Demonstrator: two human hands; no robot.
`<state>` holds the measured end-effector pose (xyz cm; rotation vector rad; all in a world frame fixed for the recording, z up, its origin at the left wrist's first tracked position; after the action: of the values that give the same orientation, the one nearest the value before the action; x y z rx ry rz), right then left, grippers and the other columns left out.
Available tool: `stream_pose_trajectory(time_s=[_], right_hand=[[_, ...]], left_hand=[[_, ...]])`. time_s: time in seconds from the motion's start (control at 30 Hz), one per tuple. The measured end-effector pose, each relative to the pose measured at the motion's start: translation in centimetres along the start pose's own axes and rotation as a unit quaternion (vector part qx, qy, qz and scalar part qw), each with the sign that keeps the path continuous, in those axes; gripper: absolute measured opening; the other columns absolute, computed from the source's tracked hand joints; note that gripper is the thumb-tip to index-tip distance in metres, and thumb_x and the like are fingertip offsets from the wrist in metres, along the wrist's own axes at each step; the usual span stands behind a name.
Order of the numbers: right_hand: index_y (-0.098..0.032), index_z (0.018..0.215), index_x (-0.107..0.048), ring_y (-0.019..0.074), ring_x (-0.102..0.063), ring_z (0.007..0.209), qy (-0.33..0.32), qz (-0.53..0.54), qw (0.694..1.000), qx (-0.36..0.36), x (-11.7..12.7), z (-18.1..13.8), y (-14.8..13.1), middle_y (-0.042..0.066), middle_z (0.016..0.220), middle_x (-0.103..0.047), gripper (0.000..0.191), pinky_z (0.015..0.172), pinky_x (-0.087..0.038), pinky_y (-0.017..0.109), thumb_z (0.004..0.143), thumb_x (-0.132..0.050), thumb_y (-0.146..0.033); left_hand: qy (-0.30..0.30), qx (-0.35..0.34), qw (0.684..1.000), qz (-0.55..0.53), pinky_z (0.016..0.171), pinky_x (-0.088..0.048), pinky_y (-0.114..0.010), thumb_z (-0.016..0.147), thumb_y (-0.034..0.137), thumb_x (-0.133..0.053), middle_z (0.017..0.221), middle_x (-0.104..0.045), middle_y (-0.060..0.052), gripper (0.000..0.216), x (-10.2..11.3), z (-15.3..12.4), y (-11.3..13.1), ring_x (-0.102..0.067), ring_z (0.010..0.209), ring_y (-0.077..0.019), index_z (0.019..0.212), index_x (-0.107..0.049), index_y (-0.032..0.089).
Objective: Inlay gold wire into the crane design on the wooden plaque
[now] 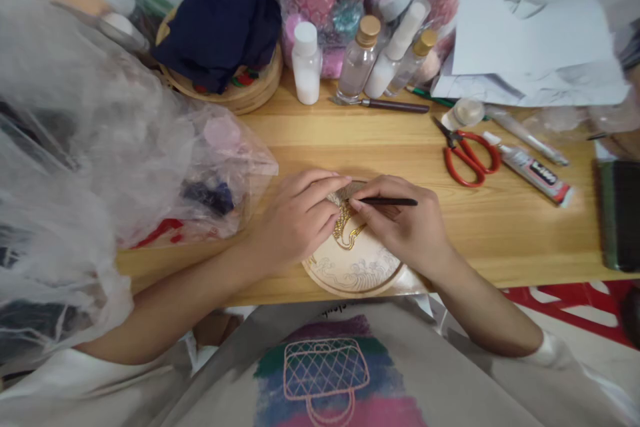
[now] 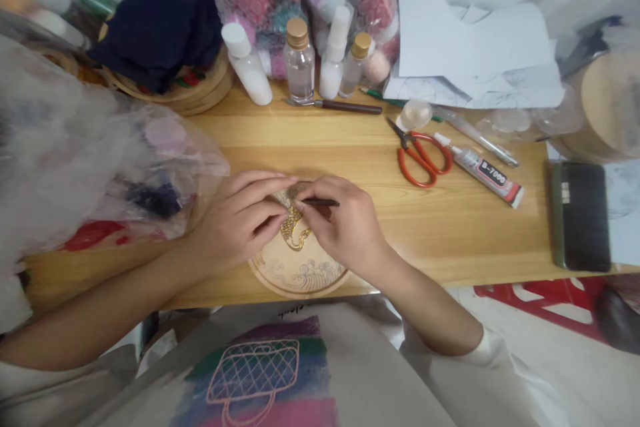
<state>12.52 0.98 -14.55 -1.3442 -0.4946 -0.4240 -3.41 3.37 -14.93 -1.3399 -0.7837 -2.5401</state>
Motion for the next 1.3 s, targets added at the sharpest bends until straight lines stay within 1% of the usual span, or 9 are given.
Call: stream_pose_trajectory(time_s=[0.3,0.57,0.8,0.87,1.03,1.13,1.3], right_hand=[[-0.018,0.082,-0.07,0.0154,-0.069,0.077,0.0,0.001,1.0,0.001,0.0,0.0,0.0,0.003,0.081,-0.074,0.008,0.07,-0.053,0.027,0.084,-0.065,-0.012],[-0.017,0.083,-0.07,0.0152,-0.069,0.077,0.003,0.007,1.0,0.01,0.0,0.1,0.1,0.003,0.081,-0.074,0.006,0.07,-0.053,0.027,0.084,-0.067,-0.013],[-0.018,0.082,-0.071,0.0138,-0.069,0.076,0.006,0.025,1.0,0.004,0.2,0.2,0.2,0.002,0.081,-0.074,0.005,0.069,-0.053,0.025,0.083,-0.069,-0.013],[-0.019,0.081,-0.071,0.0141,-0.068,0.074,0.015,0.035,0.999,-0.018,0.5,0.4,0.5,0.002,0.08,-0.074,0.004,0.068,-0.054,0.026,0.082,-0.069,-0.015],[-0.021,0.074,-0.07,0.0162,-0.067,0.067,0.069,0.072,0.988,-0.115,1.5,1.0,1.8,0.001,0.073,-0.072,0.004,0.062,-0.055,0.03,0.078,-0.073,-0.02],[-0.021,0.072,-0.069,0.017,-0.066,0.066,0.07,0.086,0.983,-0.144,1.6,1.2,2.3,0.002,0.072,-0.071,0.006,0.06,-0.054,0.031,0.076,-0.073,-0.019],[-0.021,0.072,-0.068,0.0167,-0.065,0.065,0.056,0.091,0.98,-0.166,1.7,1.3,2.6,0.003,0.072,-0.07,0.006,0.059,-0.053,0.031,0.076,-0.072,-0.02]], left_hand=[[0.0,-0.005,1.0,-0.012,0.092,-0.056,-0.042,0.091,0.011,-0.059,0.117,-0.071,-0.013,0.017,0.0,0.2,0.0,-0.063,0.109,-0.0252,0.074,-0.062,0.014],[0.012,0.022,0.999,-0.02,0.089,-0.057,-0.042,0.089,0.011,-0.062,0.114,-0.073,-0.012,0.014,0.1,0.0,0.1,-0.064,0.104,-0.0254,0.075,-0.064,0.014],[0.018,0.028,0.999,-0.017,0.088,-0.056,-0.042,0.088,0.012,-0.062,0.109,-0.074,-0.011,0.011,-0.1,-0.2,-0.1,-0.066,0.102,-0.0246,0.078,-0.064,0.016],[0.016,0.027,0.999,-0.011,0.089,-0.055,-0.043,0.088,0.012,-0.063,0.107,-0.074,-0.01,0.01,-0.1,-0.2,-0.1,-0.066,0.103,-0.0249,0.079,-0.064,0.016],[0.005,0.022,1.0,0.007,0.089,-0.054,-0.044,0.089,0.012,-0.062,0.105,-0.075,-0.007,0.009,0.0,-0.1,0.0,-0.066,0.101,-0.0252,0.081,-0.065,0.016],[0.0,0.019,1.0,0.008,0.088,-0.054,-0.044,0.09,0.013,-0.061,0.105,-0.075,-0.008,0.01,-0.1,-0.1,-0.1,-0.066,0.101,-0.0253,0.081,-0.064,0.016],[-0.012,-0.002,1.0,0.002,0.087,-0.055,-0.043,0.09,0.012,-0.059,0.106,-0.074,-0.009,0.009,-0.4,0.0,-0.5,-0.066,0.101,-0.0257,0.083,-0.064,0.015]])
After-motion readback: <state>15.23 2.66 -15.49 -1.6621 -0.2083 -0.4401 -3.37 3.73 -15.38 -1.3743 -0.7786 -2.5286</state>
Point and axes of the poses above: each hand's wrist, its own z-axis towards the middle knuckle, its own x-axis out of the back of the hand, y = z × x, the point moved 4 cm from there along z, towards the middle knuckle
